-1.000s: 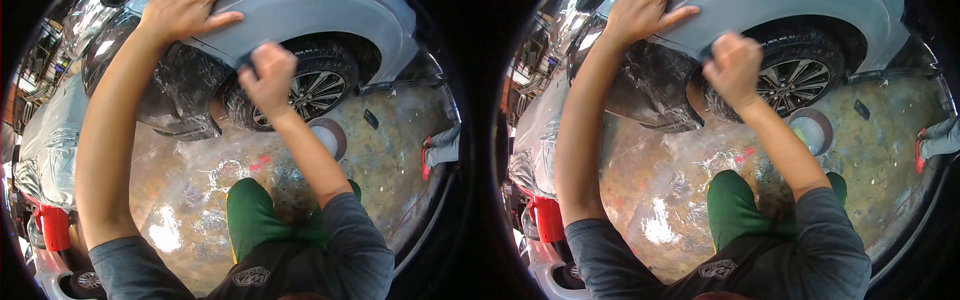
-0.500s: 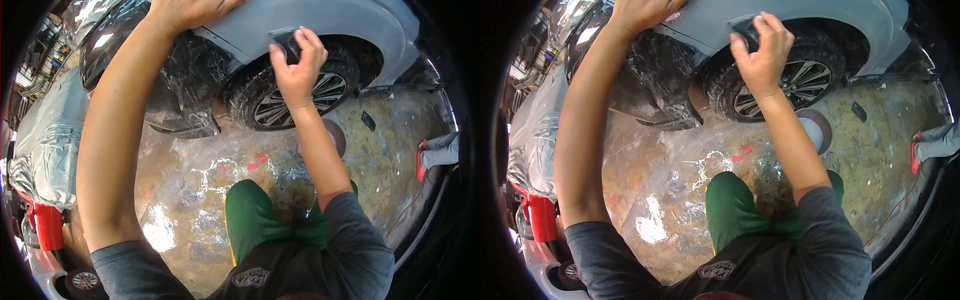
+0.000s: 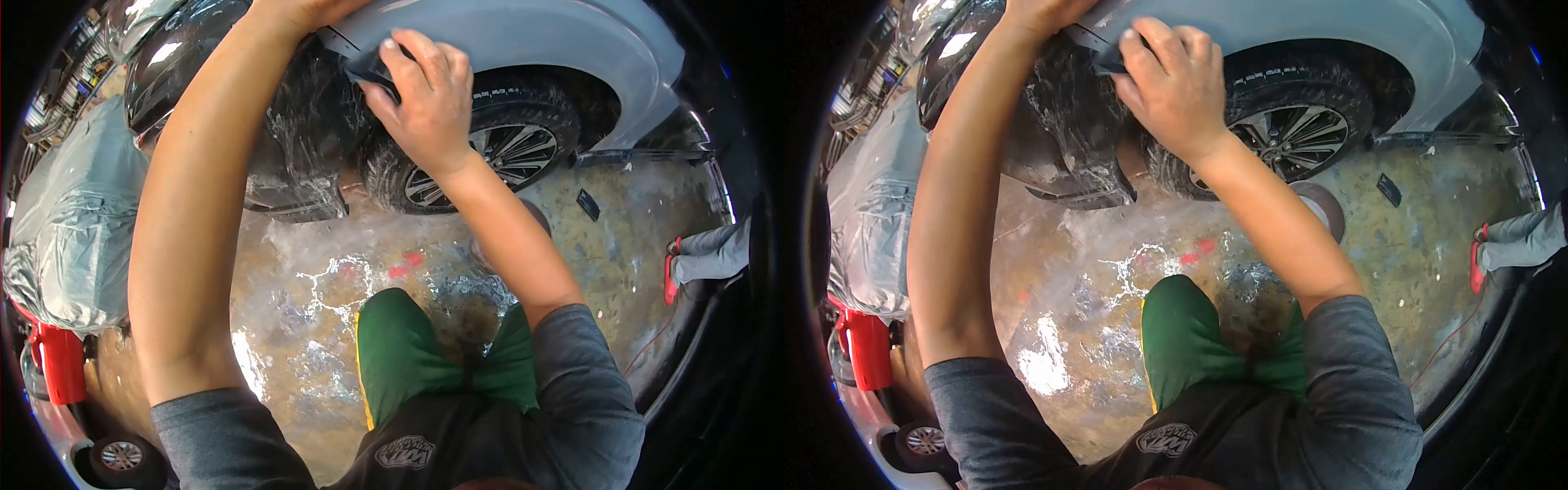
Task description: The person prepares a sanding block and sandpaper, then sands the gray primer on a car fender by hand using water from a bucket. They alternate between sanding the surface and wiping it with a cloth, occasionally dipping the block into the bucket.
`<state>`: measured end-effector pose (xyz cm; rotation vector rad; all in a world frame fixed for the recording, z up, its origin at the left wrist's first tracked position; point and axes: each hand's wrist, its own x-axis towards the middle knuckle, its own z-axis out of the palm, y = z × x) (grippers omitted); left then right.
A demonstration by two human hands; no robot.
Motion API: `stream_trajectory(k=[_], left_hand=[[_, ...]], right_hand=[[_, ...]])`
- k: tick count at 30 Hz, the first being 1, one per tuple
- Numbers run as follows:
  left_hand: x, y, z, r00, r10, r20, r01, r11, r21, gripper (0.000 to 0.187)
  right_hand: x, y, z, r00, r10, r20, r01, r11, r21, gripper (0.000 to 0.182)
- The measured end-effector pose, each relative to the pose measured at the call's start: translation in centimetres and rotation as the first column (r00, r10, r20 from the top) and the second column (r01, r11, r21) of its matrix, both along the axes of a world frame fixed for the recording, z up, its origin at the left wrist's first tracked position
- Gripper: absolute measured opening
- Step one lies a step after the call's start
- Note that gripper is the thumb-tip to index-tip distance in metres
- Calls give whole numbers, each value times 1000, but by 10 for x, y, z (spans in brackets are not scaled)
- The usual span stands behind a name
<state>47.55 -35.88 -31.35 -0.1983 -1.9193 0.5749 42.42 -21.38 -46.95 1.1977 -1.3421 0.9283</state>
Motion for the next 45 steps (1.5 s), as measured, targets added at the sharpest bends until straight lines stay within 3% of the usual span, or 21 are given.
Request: stream_trajectory(k=[3,10,14,17,25,32,36,38,41,45], left_hand=[[-2,0,2,999,-10,-34,11,1000,24,54],[-2,-3,1,998,-57,-34,57,998,4,53],[0,-2,1,996,-70,-52,69,998,-12,52],[-2,-3,0,996,-62,-65,60,998,-24,52],[-2,-2,-2,996,-76,-43,75,997,-22,53],[-2,-1,1,998,-58,-31,60,997,53,54],[-3,-2,0,999,-28,-28,30,998,63,55],[-1,0,0,1000,-15,-18,16,998,67,54],[-3,0,1,999,-7,-32,8,999,51,54],[-1,1,0,1000,-26,-15,27,998,52,54]], right_hand=[[-12,29,-25,998,-68,-15,69,991,117,54],[2,-5,9,999,30,-21,-29,999,34,51],[-11,12,-15,999,-42,-12,43,998,43,55],[3,-6,6,1000,5,-9,-5,1000,-9,54],[2,-11,-2,998,38,48,-34,997,-67,57],[-24,40,-34,999,-47,20,43,989,142,59],[-7,9,20,999,32,-39,-27,994,104,57],[-11,1,19,997,45,-61,-42,998,53,55],[-37,39,-15,998,-18,-57,26,991,129,56],[-35,31,-7,997,11,-72,-5,997,82,55]])
